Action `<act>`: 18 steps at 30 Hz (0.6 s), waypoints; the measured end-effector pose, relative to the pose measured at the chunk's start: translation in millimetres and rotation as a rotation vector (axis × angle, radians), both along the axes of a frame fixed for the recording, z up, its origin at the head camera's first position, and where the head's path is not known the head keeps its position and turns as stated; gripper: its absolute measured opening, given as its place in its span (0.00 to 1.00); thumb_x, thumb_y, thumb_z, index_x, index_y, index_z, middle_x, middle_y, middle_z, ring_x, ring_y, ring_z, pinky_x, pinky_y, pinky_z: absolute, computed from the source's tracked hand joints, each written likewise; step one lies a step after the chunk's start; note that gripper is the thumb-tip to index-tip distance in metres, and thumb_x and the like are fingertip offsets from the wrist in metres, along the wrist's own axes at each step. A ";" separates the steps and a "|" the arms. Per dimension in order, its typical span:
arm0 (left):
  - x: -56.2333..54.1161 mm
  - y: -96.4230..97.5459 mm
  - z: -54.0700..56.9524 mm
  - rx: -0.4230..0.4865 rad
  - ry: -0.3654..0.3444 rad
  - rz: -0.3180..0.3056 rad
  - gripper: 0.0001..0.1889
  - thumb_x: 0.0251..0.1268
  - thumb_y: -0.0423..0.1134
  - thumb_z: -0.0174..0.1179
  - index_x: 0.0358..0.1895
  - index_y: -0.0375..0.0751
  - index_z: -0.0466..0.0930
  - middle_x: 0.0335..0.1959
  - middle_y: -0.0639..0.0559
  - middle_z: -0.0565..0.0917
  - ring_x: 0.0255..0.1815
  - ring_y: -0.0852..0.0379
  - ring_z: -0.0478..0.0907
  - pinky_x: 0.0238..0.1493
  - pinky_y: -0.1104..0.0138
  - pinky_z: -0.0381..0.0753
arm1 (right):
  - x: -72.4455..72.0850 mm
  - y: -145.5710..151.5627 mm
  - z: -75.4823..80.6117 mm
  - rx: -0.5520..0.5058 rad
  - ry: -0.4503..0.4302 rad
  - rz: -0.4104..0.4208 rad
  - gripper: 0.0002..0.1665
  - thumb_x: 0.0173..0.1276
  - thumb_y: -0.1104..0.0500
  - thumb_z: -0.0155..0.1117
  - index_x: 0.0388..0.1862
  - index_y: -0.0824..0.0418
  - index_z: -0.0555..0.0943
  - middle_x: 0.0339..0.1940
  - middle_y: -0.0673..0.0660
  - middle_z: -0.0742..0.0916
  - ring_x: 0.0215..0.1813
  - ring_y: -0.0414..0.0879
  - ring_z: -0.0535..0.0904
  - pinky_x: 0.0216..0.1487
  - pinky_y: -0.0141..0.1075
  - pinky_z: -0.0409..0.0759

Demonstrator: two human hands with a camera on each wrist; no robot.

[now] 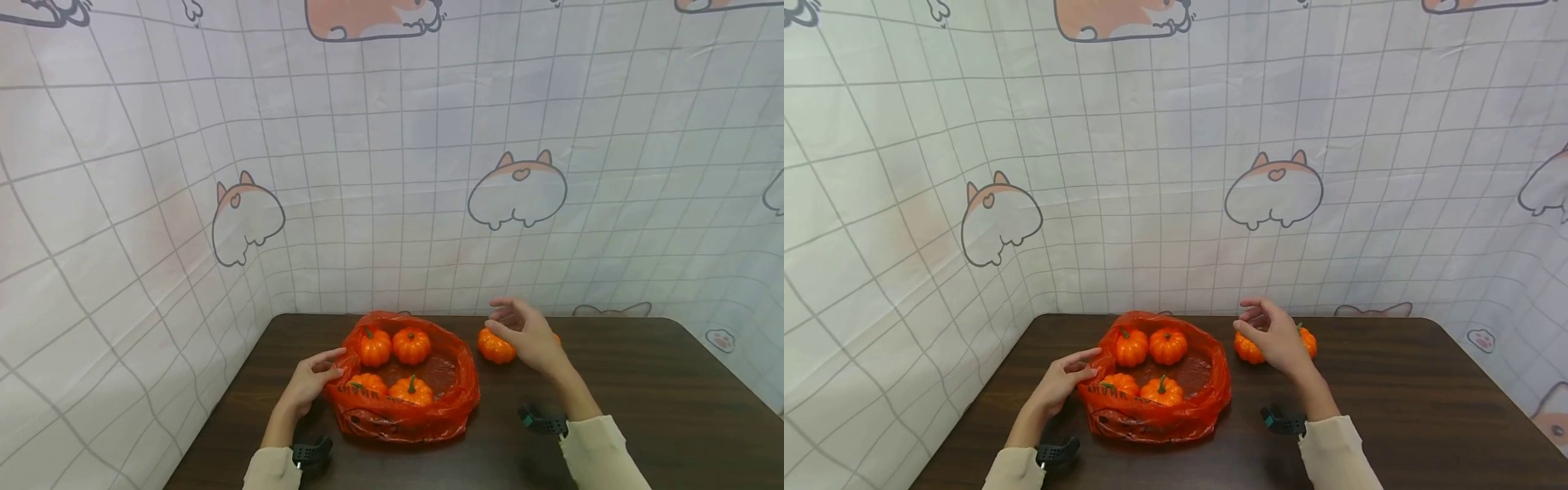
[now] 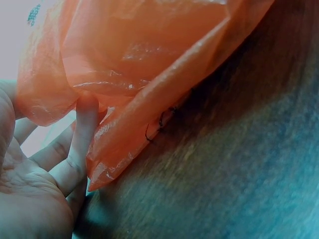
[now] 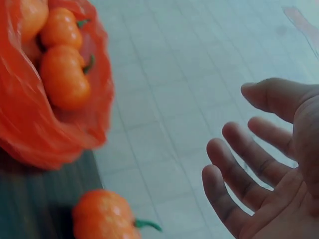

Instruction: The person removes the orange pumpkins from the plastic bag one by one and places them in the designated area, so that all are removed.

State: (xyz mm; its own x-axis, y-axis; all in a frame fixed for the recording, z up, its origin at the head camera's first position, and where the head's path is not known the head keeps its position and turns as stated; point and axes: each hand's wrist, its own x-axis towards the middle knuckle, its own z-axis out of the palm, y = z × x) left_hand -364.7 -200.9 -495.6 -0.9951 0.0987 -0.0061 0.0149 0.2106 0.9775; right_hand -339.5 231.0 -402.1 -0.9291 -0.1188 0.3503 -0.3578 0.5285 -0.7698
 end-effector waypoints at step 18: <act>1.6 -0.5 2.0 -0.003 0.025 -0.029 0.24 0.71 0.34 0.63 0.69 0.39 0.77 0.51 0.36 0.83 0.43 0.54 0.80 0.42 0.63 0.80 | 5.1 -73.1 -33.2 0.063 -0.081 0.320 0.21 0.69 0.53 0.72 0.59 0.53 0.79 0.50 0.60 0.86 0.51 0.50 0.82 0.54 0.46 0.81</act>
